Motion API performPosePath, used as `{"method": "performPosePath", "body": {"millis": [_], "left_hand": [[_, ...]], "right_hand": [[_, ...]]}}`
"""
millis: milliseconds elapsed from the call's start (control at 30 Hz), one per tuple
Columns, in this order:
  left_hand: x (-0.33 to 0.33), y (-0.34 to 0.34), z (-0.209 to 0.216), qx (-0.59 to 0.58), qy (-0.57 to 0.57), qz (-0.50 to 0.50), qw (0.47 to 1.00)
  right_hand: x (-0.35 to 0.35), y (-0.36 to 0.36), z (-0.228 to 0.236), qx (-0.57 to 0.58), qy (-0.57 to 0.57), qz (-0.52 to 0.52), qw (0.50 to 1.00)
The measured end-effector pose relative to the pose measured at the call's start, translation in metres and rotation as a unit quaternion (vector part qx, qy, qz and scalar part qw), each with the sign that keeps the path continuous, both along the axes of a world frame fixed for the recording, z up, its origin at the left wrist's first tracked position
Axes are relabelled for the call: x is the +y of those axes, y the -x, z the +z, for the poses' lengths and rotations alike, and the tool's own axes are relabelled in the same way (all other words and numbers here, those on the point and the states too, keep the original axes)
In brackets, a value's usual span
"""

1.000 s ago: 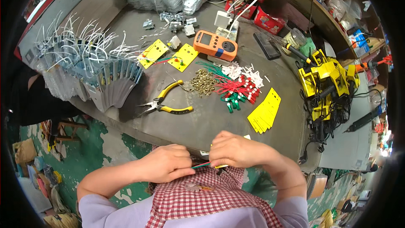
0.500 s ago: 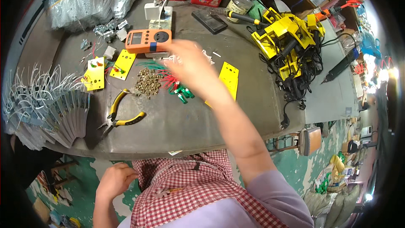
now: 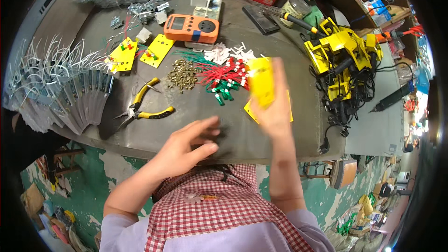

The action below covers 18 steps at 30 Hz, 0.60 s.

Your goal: Manually inserting colored wires into holes in yellow plastic plates.

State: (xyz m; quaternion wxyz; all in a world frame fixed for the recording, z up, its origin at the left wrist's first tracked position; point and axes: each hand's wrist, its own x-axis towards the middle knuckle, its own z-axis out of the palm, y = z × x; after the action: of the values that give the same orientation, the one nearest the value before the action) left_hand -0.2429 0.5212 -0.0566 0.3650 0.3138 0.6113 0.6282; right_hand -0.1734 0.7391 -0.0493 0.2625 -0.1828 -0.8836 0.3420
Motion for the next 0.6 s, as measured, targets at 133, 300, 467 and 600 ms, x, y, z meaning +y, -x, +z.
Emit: {"method": "performPosePath", "body": {"millis": [133, 300, 467, 600], "left_hand": [[0.003, 0.013, -0.036, -0.204, 0.022, 0.087, 0.975], [-0.007, 0.013, -0.036, -0.269, -0.005, 0.157, 0.95], [-0.016, 0.012, -0.034, -0.26, -0.021, 0.135, 0.956], [-0.018, 0.011, -0.028, -0.23, -0.023, 0.124, 0.965]], "right_hand": [[-0.067, 0.006, -0.003, 0.013, -0.023, 0.301, 0.953], [-0.02, 0.022, -0.033, -0.046, -0.106, 0.03, 0.993], [-0.022, 0.023, -0.04, -0.118, -0.071, 0.051, 0.989], [-0.023, 0.014, -0.038, -0.156, -0.158, 0.027, 0.975]]}}
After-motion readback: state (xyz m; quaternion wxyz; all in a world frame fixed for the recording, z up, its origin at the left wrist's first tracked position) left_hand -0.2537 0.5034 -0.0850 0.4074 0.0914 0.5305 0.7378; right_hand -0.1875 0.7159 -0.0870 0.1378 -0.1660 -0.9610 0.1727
